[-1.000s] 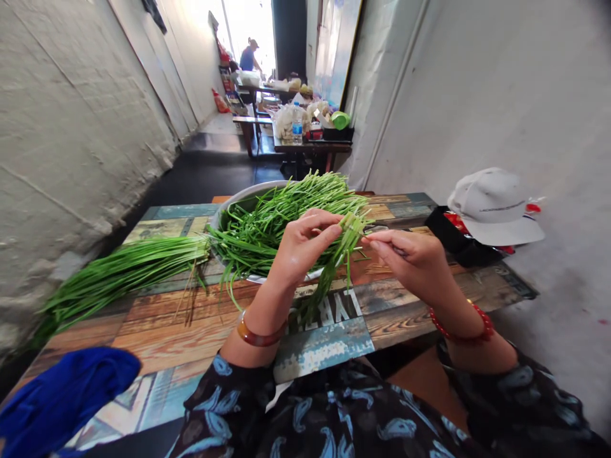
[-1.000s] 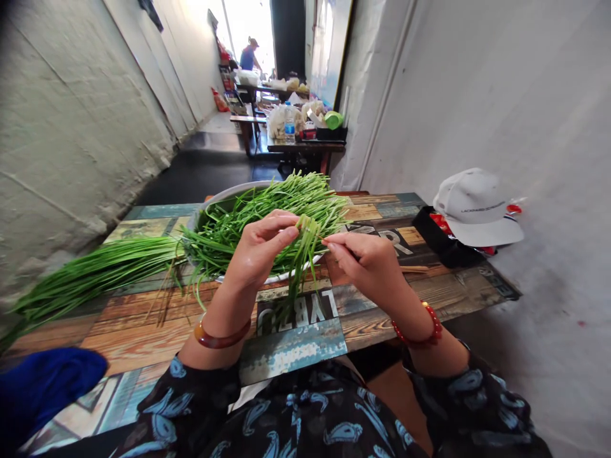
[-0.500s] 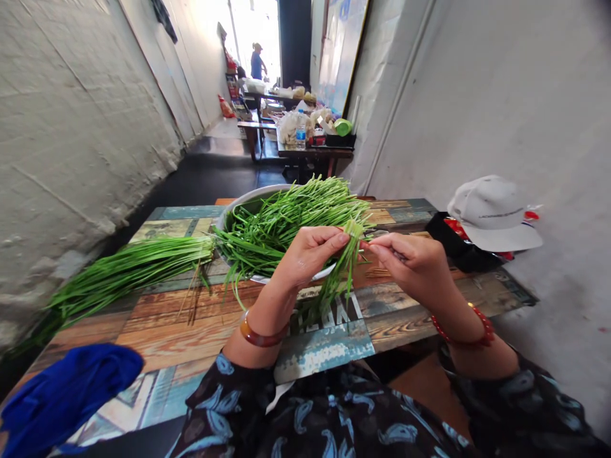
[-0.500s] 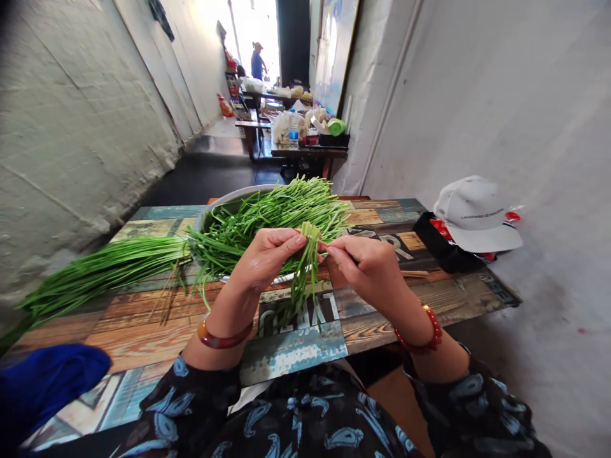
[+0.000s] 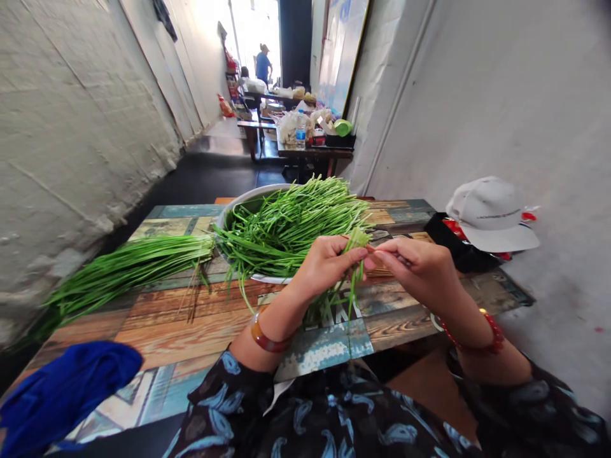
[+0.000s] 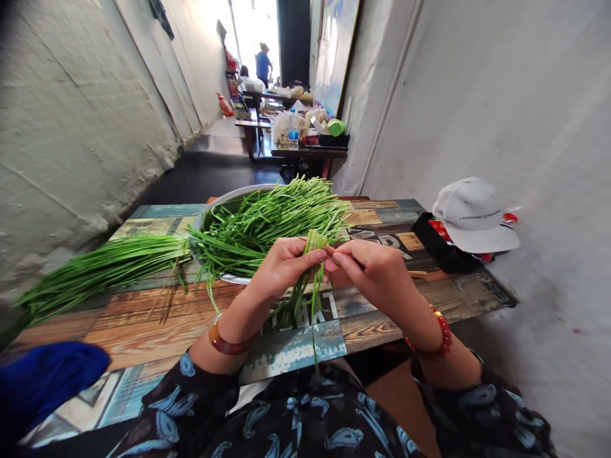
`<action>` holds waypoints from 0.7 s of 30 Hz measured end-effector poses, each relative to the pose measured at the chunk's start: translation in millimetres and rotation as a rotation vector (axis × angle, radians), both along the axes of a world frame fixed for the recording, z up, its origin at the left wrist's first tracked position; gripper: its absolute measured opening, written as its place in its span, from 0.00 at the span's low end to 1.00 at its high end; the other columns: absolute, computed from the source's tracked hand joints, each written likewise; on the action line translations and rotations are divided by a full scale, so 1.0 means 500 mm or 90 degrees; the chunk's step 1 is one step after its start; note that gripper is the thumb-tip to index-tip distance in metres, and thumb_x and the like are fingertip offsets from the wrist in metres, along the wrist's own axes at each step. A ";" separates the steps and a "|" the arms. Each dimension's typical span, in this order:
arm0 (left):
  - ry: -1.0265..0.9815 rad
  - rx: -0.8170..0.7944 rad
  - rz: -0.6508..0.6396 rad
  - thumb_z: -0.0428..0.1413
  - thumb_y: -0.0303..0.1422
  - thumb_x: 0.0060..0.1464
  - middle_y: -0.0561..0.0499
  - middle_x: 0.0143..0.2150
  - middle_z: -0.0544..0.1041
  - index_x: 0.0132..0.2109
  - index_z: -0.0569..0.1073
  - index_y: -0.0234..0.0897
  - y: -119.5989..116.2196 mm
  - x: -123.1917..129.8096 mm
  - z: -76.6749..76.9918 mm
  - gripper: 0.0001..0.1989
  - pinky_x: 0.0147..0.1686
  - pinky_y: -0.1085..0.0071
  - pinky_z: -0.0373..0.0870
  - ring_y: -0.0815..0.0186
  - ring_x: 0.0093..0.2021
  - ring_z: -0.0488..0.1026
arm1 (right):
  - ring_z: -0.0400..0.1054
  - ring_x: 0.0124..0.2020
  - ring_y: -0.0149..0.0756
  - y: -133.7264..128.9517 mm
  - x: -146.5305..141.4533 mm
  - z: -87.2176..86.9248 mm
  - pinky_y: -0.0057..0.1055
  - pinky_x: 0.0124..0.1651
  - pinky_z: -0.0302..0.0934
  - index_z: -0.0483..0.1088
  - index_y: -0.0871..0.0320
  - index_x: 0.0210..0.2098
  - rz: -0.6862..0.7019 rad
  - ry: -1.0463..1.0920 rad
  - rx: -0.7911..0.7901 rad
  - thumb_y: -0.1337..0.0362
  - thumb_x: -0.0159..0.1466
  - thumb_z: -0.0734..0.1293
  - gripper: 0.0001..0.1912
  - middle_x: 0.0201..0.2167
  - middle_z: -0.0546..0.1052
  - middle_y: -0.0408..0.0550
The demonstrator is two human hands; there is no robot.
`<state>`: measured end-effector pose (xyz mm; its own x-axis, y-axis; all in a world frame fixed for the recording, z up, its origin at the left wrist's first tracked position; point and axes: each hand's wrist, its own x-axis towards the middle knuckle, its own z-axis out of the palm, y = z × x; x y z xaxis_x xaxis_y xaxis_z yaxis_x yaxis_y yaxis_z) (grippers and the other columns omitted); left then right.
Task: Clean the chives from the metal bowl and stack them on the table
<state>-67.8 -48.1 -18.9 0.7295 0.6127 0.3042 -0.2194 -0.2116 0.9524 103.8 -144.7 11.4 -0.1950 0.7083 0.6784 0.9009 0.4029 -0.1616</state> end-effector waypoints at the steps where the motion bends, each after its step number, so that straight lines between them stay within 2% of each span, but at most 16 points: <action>1: 0.008 0.009 -0.013 0.60 0.49 0.57 0.46 0.29 0.80 0.37 0.83 0.31 -0.001 0.001 -0.002 0.22 0.31 0.73 0.69 0.66 0.30 0.74 | 0.76 0.29 0.34 -0.005 0.008 -0.002 0.27 0.33 0.66 0.77 0.55 0.34 0.003 0.008 -0.013 0.68 0.68 0.66 0.08 0.30 0.82 0.44; 4: -0.006 0.045 -0.055 0.62 0.47 0.56 0.44 0.37 0.83 0.51 0.80 0.32 0.016 -0.010 -0.004 0.24 0.38 0.70 0.73 0.63 0.38 0.78 | 0.75 0.28 0.34 -0.021 0.037 -0.007 0.28 0.32 0.66 0.76 0.55 0.34 0.011 0.044 -0.067 0.68 0.68 0.67 0.07 0.29 0.82 0.43; 6: -0.036 0.056 -0.017 0.61 0.45 0.58 0.42 0.44 0.83 0.59 0.75 0.34 0.044 -0.026 -0.005 0.26 0.44 0.67 0.74 0.63 0.42 0.79 | 0.75 0.28 0.33 -0.030 0.055 -0.011 0.27 0.31 0.65 0.76 0.54 0.33 0.014 0.067 -0.097 0.67 0.67 0.68 0.07 0.30 0.82 0.42; 9: -0.008 0.107 0.159 0.55 0.40 0.63 0.43 0.44 0.83 0.55 0.77 0.33 0.093 -0.044 -0.019 0.19 0.44 0.67 0.74 0.65 0.40 0.79 | 0.75 0.28 0.34 -0.035 0.072 -0.019 0.28 0.31 0.66 0.77 0.54 0.34 0.009 0.088 -0.106 0.66 0.67 0.68 0.06 0.30 0.82 0.42; 11: 0.081 0.200 0.257 0.55 0.35 0.63 0.44 0.41 0.83 0.48 0.80 0.32 0.116 -0.044 -0.034 0.14 0.42 0.68 0.73 0.64 0.39 0.78 | 0.76 0.28 0.34 -0.033 0.075 -0.025 0.28 0.31 0.66 0.77 0.54 0.34 -0.009 0.097 -0.102 0.66 0.67 0.68 0.06 0.30 0.83 0.42; 12: 0.138 0.257 0.279 0.54 0.33 0.62 0.44 0.41 0.83 0.46 0.80 0.33 0.122 -0.040 -0.042 0.12 0.41 0.67 0.72 0.63 0.40 0.78 | 0.76 0.28 0.34 -0.031 0.074 -0.028 0.28 0.31 0.66 0.77 0.54 0.34 -0.015 0.100 -0.102 0.65 0.67 0.68 0.06 0.30 0.83 0.42; 14: 0.256 0.371 0.276 0.54 0.30 0.61 0.44 0.42 0.83 0.43 0.81 0.34 0.123 -0.027 -0.055 0.11 0.43 0.66 0.71 0.61 0.41 0.78 | 0.76 0.28 0.35 -0.030 0.071 -0.031 0.29 0.31 0.66 0.78 0.54 0.34 -0.015 0.103 -0.112 0.64 0.67 0.68 0.06 0.31 0.83 0.43; 16: 0.349 0.458 0.235 0.53 0.29 0.62 0.45 0.43 0.82 0.43 0.81 0.35 0.112 -0.012 -0.061 0.12 0.44 0.66 0.70 0.60 0.43 0.77 | 0.76 0.28 0.34 -0.032 0.068 -0.032 0.29 0.32 0.67 0.77 0.53 0.34 0.005 0.101 -0.131 0.64 0.67 0.68 0.06 0.31 0.82 0.42; 21: 0.496 0.575 0.151 0.51 0.30 0.63 0.46 0.44 0.81 0.45 0.82 0.38 0.081 0.010 -0.060 0.13 0.46 0.66 0.69 0.59 0.45 0.77 | 0.76 0.29 0.33 -0.046 0.073 -0.032 0.27 0.33 0.68 0.77 0.52 0.35 0.049 0.091 -0.163 0.65 0.67 0.69 0.04 0.30 0.82 0.40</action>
